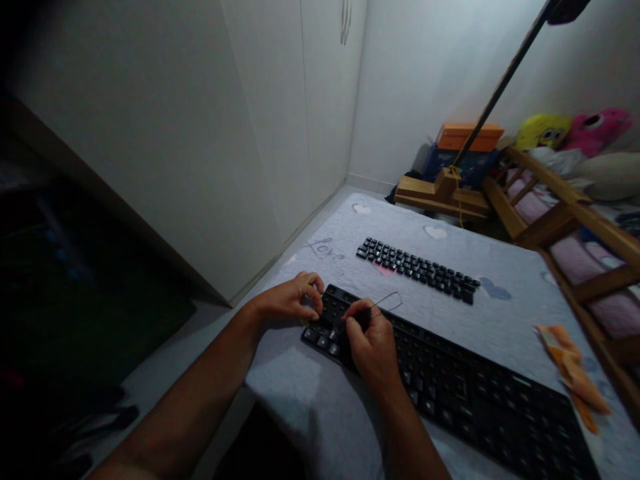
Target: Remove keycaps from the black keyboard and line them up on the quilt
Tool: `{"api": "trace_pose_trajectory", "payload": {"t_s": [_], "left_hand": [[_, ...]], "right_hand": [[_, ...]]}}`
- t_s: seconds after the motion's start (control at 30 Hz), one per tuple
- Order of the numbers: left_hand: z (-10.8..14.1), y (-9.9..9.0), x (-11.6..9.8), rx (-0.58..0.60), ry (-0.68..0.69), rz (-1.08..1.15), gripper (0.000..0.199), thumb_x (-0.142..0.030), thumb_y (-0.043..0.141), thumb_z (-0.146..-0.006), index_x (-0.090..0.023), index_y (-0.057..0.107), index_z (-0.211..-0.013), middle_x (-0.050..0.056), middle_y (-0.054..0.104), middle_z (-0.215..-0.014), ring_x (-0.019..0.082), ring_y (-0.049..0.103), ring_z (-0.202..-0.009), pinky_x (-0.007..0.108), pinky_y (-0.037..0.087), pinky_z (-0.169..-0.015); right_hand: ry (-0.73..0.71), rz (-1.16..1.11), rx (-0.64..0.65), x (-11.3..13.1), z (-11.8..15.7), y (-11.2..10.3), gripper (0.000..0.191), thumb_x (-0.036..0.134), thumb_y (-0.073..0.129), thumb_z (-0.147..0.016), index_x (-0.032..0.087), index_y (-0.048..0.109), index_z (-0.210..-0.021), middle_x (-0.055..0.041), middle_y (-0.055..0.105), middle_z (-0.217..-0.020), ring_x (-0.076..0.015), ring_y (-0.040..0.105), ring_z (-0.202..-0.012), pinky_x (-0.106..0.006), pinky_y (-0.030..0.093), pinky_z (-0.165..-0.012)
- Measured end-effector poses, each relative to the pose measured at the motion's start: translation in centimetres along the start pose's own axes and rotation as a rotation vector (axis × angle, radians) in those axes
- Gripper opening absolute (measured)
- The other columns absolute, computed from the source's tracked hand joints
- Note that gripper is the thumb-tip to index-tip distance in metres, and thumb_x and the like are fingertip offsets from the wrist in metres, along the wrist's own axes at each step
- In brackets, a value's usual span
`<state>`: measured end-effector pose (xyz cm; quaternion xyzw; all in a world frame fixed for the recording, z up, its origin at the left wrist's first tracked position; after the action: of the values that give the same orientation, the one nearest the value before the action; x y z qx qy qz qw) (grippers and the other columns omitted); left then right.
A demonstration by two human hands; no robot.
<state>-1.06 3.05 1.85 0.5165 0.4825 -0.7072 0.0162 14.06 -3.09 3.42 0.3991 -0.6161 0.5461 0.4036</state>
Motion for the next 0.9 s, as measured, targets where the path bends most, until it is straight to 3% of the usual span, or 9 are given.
{"api": "trace_pose_trajectory", "payload": {"t_s": [0.27, 0.47, 0.57, 0.9], "left_hand": [[0.1, -1.3, -0.9, -0.094, 0.038, 0.111, 0.011, -0.029, 0.074, -0.073, -0.021, 0.073, -0.079, 0.004, 0.057, -0.105, 0.020, 0.051, -0.108, 0.035, 0.036, -0.103], [-0.2, -1.3, -2.0, -0.139, 0.137, 0.177, 0.014, -0.032, 0.070, -0.077, -0.019, 0.070, -0.081, 0.004, 0.064, -0.096, 0.018, 0.055, -0.101, 0.031, 0.037, -0.098], [-0.4, -1.1, -2.2, -0.130, 0.142, 0.226, 0.015, -0.032, 0.070, -0.077, -0.017, 0.069, -0.079, 0.003, 0.066, -0.087, 0.017, 0.058, -0.093, 0.030, 0.039, -0.095], [-0.3, -0.5, -1.2, -0.099, -0.004, 0.498, 0.027, -0.039, 0.069, -0.077, -0.013, 0.071, -0.086, 0.005, 0.067, -0.080, 0.014, 0.057, -0.076, 0.025, 0.043, -0.072]], "right_hand": [[-0.044, 0.092, 0.044, 0.6, 0.2, 0.1, 0.014, 0.026, 0.045, -0.079, 0.020, 0.057, -0.076, 0.0045, 0.048, -0.056, -0.0134, 0.045, -0.052, -0.025, 0.035, -0.053], [-0.127, 0.289, 0.044, 1.4, 0.4, 0.4, 0.028, 0.036, 0.046, -0.089, 0.019, 0.066, -0.098, 0.0026, 0.052, -0.058, -0.0142, 0.045, -0.050, -0.025, 0.034, -0.051], [-0.138, 0.312, 0.052, 1.3, 0.4, 0.7, 0.027, 0.037, 0.051, -0.087, 0.018, 0.068, -0.095, 0.0018, 0.053, -0.058, -0.0140, 0.045, -0.049, -0.025, 0.034, -0.050], [0.062, 0.072, 0.010, -0.7, 0.2, -0.2, 0.027, 0.042, 0.057, -0.083, 0.017, 0.064, -0.085, 0.0042, 0.046, -0.057, -0.0119, 0.040, -0.052, -0.023, 0.032, -0.049]]}}
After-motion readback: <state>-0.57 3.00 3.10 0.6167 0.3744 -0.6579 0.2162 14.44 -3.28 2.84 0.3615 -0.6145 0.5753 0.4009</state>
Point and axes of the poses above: each hand's wrist, its own z-axis away from the middle knuckle, its own y-axis out of the palm, x = y × z, the point moved 9 cm from there along -z, towards the middle knuckle
